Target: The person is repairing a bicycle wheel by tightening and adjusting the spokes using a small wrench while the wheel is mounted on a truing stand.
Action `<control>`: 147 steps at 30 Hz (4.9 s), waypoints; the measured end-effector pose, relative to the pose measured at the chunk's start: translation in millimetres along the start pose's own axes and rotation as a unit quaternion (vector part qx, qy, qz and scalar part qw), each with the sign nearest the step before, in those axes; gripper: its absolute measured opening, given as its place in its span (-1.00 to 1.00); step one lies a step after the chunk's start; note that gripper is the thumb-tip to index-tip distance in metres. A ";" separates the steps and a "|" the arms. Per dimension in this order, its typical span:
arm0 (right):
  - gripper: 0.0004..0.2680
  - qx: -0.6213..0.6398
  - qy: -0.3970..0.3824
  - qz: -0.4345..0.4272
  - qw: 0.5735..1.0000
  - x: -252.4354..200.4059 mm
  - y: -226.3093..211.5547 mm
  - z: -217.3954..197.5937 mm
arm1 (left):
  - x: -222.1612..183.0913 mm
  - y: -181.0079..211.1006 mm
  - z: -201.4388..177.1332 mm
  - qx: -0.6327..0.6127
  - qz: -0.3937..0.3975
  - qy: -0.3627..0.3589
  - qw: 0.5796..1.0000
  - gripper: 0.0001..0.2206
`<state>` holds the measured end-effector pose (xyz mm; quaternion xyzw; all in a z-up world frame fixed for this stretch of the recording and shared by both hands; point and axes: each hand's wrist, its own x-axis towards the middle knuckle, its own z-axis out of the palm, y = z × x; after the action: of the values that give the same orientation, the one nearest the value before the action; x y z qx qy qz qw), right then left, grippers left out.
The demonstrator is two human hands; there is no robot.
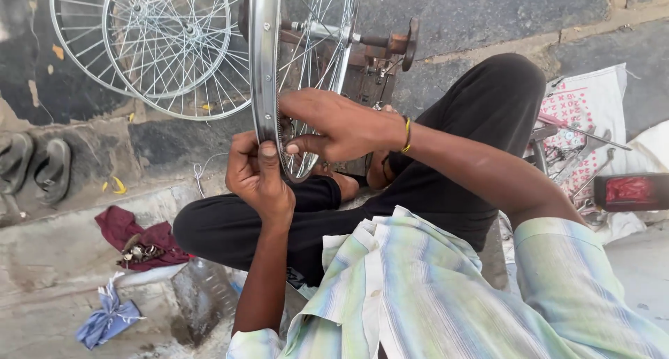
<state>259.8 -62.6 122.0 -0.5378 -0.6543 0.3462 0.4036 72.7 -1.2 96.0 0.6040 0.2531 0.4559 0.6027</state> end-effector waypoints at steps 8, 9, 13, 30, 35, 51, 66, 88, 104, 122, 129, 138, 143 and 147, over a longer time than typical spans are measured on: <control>-0.78 -0.160 0.324 -0.146 0.921 2.1 7.1 43.6 | 17.0 17.0 7.2 -0.022 -0.057 0.020 0.998 -0.74; -0.78 -0.159 0.322 -0.146 0.922 0.8 1.9 35.0 | 20.6 20.7 9.8 -0.023 -0.057 0.022 0.998 -0.74; -0.86 -0.024 0.297 -0.039 0.954 -3.3 1.4 12.9 | 33.9 38.0 12.7 0.006 -0.021 -0.026 0.999 -0.70; -0.88 0.051 0.299 0.110 0.947 -84.6 14.2 96.7 | 20.7 -300.7 -54.9 0.419 -0.274 -0.262 0.825 -0.66; -0.85 0.116 0.235 0.299 0.918 -114.3 29.4 126.7 | 9.1 -285.5 -54.9 0.414 -0.236 -0.250 0.843 -0.60; -0.82 0.116 0.181 0.223 0.951 -93.2 15.5 129.8 | 16.2 -271.8 -43.2 0.440 -0.266 -0.247 0.821 -0.57; -0.81 -0.028 0.146 0.102 0.984 -62.5 9.5 131.7 | 13.5 -281.4 -44.1 0.444 -0.304 -0.255 0.803 -0.62; -0.81 -0.164 0.184 -0.004 0.969 -59.6 64.5 162.4 | 15.6 -269.5 -44.1 0.448 -0.272 -0.251 0.814 -0.60; -0.72 -0.231 0.099 -0.057 0.966 -40.3 21.9 59.9 | -48.1 -31.5 -63.2 0.138 -0.053 -0.129 0.981 -0.64; -0.66 -0.081 0.218 -0.107 0.967 -3.2 4.8 16.9 | 25.9 14.7 8.7 0.002 -0.028 -0.026 0.999 -0.75; -0.78 -0.220 0.365 -0.177 0.887 4.3 9.7 44.9 | 20.5 24.6 16.0 0.005 -0.047 0.020 0.999 -0.78; -0.80 -0.085 0.378 -0.092 0.917 -4.1 -3.4 29.1 | 52.5 61.3 27.8 0.109 -0.064 -0.048 0.991 -0.78; -0.87 0.058 0.408 0.098 0.906 -31.8 38.9 13.1 | 59.6 63.4 32.8 -0.033 -0.057 -0.117 0.991 -0.67; -0.90 0.063 0.438 0.114 0.890 -86.9 33.2 27.3 | -23.6 -137.7 -59.0 -0.144 -0.010 -0.015 0.989 -0.66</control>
<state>257.6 -142.5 67.2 -0.6792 -0.3219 0.1601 0.6398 45.0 28.0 -50.2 0.5152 0.1812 0.4724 0.6917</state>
